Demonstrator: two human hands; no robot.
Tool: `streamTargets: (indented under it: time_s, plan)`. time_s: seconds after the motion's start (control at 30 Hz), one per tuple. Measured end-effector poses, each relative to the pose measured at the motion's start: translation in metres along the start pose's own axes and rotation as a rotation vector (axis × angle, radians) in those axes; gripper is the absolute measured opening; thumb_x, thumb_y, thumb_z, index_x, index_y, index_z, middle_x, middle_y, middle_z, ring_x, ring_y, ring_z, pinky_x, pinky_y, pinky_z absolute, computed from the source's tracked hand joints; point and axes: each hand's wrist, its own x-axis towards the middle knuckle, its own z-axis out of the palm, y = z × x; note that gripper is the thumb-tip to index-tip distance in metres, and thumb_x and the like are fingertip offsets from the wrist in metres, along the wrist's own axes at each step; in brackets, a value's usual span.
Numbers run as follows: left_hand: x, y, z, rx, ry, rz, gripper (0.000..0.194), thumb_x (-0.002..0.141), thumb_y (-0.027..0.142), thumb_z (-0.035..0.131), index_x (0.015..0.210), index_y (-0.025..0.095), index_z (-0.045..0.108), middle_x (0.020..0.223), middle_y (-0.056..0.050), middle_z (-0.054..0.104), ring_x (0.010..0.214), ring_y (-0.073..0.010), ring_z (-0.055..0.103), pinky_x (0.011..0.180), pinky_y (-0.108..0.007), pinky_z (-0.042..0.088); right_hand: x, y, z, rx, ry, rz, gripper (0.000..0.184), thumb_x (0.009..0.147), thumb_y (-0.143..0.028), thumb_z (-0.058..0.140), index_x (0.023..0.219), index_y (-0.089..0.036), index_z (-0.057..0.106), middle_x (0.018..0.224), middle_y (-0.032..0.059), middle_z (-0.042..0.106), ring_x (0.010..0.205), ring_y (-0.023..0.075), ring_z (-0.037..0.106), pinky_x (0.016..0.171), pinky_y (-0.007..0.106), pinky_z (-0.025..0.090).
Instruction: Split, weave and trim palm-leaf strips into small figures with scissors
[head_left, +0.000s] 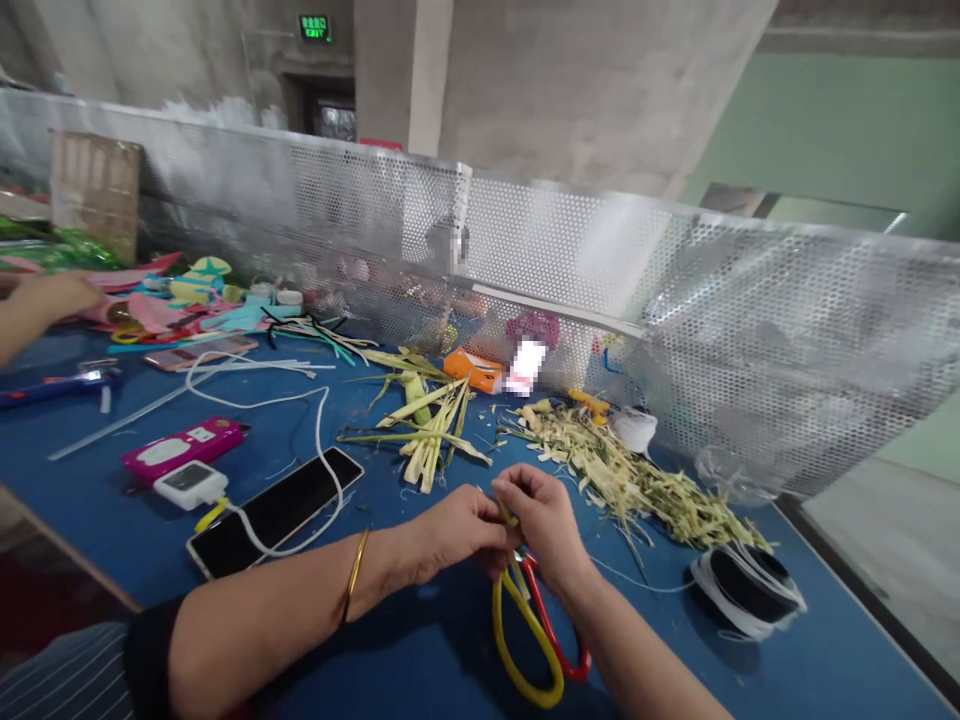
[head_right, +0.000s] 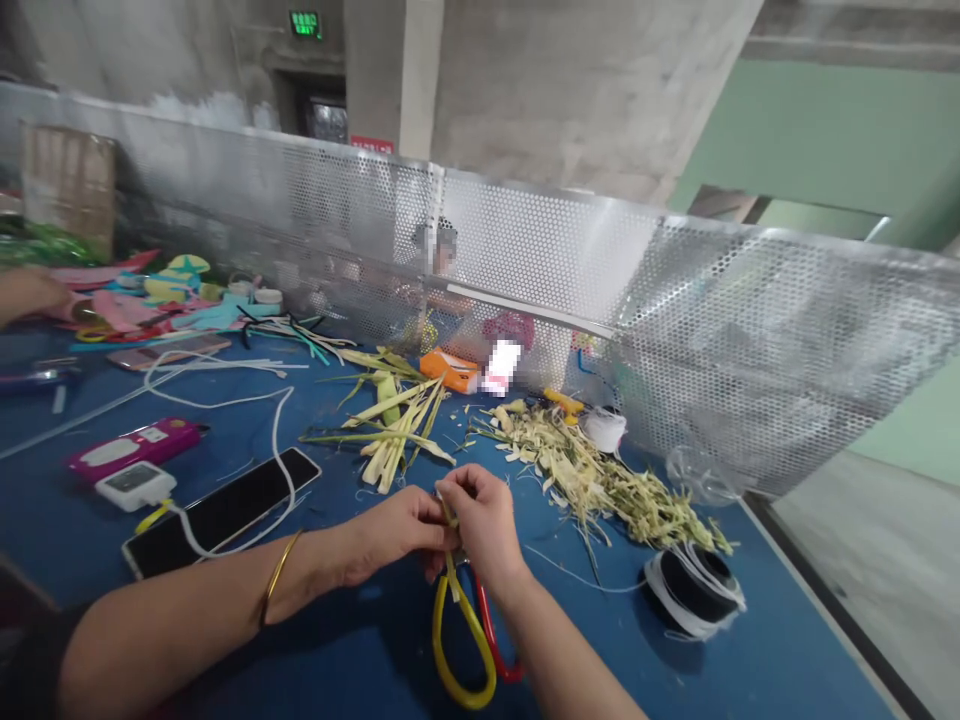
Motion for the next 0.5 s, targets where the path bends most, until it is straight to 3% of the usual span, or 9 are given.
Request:
streamTargets:
  time_s: [0.1,0.2,0.33,0.5]
  plan:
    - [0.002,-0.003,0.000,-0.093,0.070,-0.011,0.029,0.063,0.040,0.076,0.065,0.013,0.066,0.053,0.001,0.059,0.050,-0.0109,0.055,0.057,-0.025,0.046,0.005,0.005,-0.010,0.034,0.079,-0.027,0.027,0.071,-0.043,0.070,0.073,-0.017,0.065,0.065,-0.0014,0.056,0.060,0.0123,0.046,0.056,0.024,0.038]
    - [0.004,-0.004,-0.004,-0.163,0.123,-0.011,0.030,0.065,0.041,0.074,0.063,0.013,0.063,0.054,0.001,0.059,0.049,-0.0093,0.055,0.057,-0.024,0.046,0.007,0.008,-0.020,0.082,0.037,0.023,0.035,0.072,-0.051,0.070,0.082,-0.017,0.068,0.069,-0.0003,0.059,0.065,0.0135,0.050,0.064,0.027,0.041]
    - [0.007,-0.008,-0.011,-0.181,0.136,-0.038,0.026,0.064,0.037,0.075,0.065,0.013,0.063,0.054,0.002,0.060,0.048,-0.0092,0.055,0.058,-0.025,0.048,0.002,0.010,-0.019,0.035,-0.053,0.081,0.031,0.072,-0.047,0.071,0.070,-0.017,0.064,0.059,-0.0024,0.054,0.059,0.0120,0.046,0.060,0.026,0.038]
    - [0.006,-0.012,-0.011,-0.140,0.061,-0.089,0.030,0.065,0.039,0.077,0.064,0.013,0.064,0.057,-0.001,0.063,0.050,-0.0097,0.057,0.056,-0.024,0.046,-0.005,0.015,-0.011,-0.066,-0.009,0.087,0.029,0.073,-0.043,0.069,0.061,-0.019,0.057,0.054,-0.0035,0.052,0.055,0.0114,0.045,0.056,0.025,0.036]
